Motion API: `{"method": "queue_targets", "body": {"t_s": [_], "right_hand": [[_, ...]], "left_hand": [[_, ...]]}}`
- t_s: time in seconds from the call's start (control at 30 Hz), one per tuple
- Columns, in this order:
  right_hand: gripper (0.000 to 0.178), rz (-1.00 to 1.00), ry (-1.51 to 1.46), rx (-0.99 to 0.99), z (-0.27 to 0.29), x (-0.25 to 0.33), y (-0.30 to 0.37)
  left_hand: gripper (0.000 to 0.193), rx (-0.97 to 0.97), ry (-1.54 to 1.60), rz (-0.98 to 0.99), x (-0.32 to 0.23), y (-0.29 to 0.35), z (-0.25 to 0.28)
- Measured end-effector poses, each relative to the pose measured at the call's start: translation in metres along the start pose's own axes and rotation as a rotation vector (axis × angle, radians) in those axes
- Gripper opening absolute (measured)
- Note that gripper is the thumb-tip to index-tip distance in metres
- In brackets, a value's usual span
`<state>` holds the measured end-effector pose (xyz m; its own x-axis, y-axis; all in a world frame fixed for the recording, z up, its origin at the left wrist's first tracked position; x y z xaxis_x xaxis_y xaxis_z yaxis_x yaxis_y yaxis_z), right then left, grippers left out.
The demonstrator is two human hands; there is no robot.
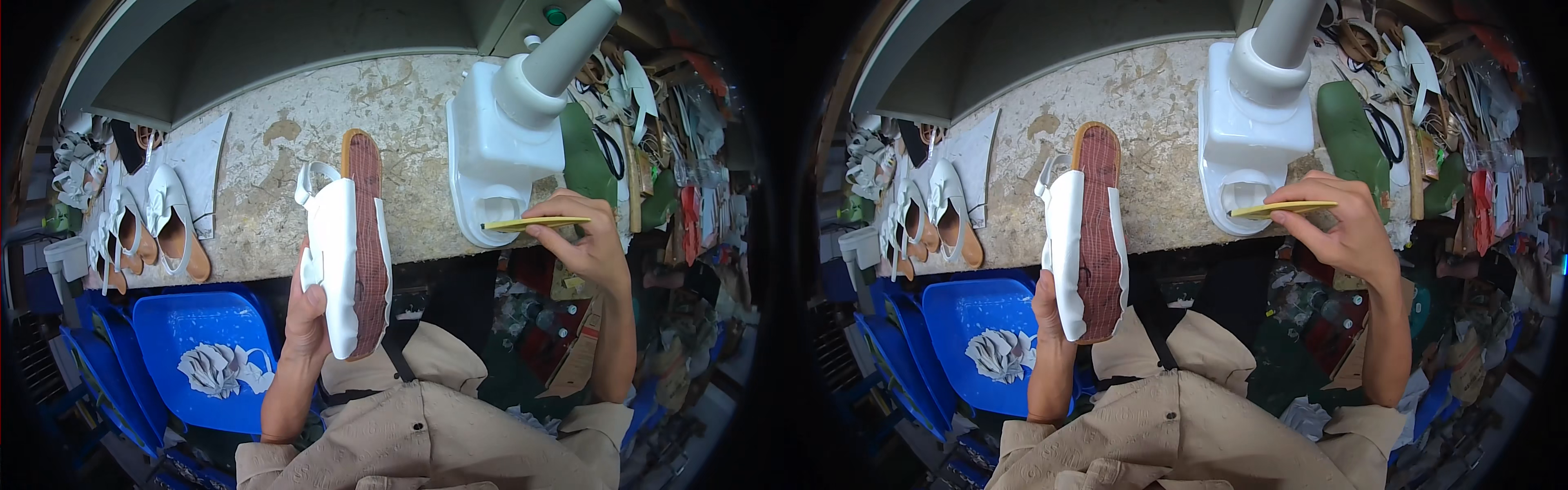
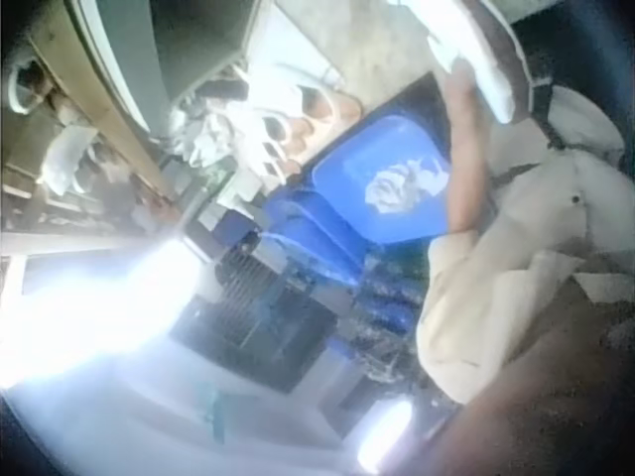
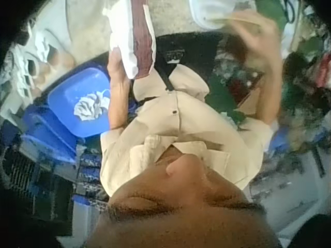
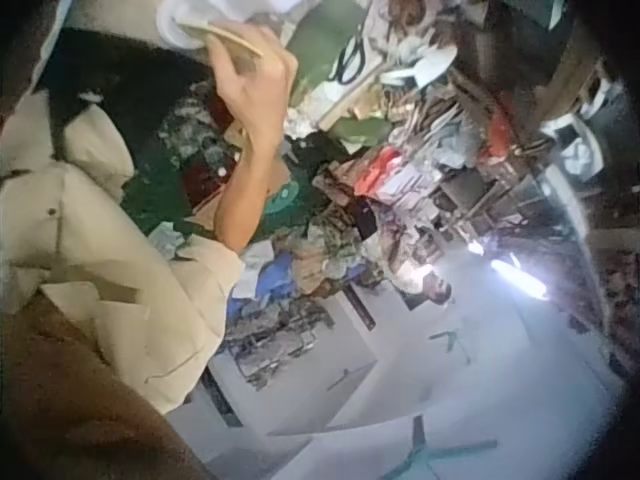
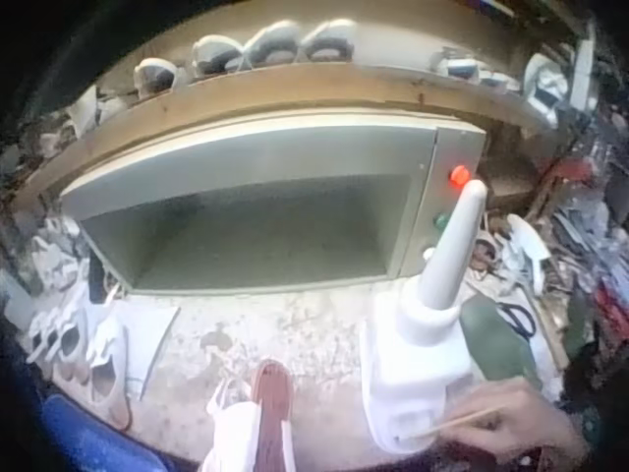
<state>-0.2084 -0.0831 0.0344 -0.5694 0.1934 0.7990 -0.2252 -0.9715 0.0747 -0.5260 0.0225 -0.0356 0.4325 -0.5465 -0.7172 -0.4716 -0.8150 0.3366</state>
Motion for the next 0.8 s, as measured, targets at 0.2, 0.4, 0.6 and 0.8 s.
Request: {"method": "queue_targets", "body": {"t_s": [0.2, 0.4, 0.6, 0.8], "right_hand": [[0.018, -0.274, -0.363, 0.022, -0.004, -0.015, -0.006], [0.024, -0.363, -0.781, -0.077, -0.037, 0.003, 0.017], [0.021, -0.198, -0.855, -0.251, -0.094, 0.059, 0.032], [0.02, 0.103, -0.719, -0.298, -0.1, 0.064, 0.031]], "left_hand": [[0.107, 0.149, -0.016, 0.021, 0.013, -0.001, 0.018], [0.108, 0.168, -0.033, 0.062, 0.008, -0.007, -0.008], [0.105, 0.216, 0.02, 0.077, 0.004, -0.009, -0.021], [0.078, 0.238, 0.076, 0.022, -0.004, -0.01, -0.026]]}}
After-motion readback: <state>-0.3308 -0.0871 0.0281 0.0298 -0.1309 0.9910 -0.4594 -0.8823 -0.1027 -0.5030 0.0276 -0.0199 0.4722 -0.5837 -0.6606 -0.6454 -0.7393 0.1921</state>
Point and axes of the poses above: each hand's wrist, its own y-axis away from the middle knuckle, its own z-axis out of the back of the hand, x = y × z, the point moved 2 cm from there along -y, towards the middle knuckle, and after that the axes turned 9 degrees about -z, right-handed, at the moved point
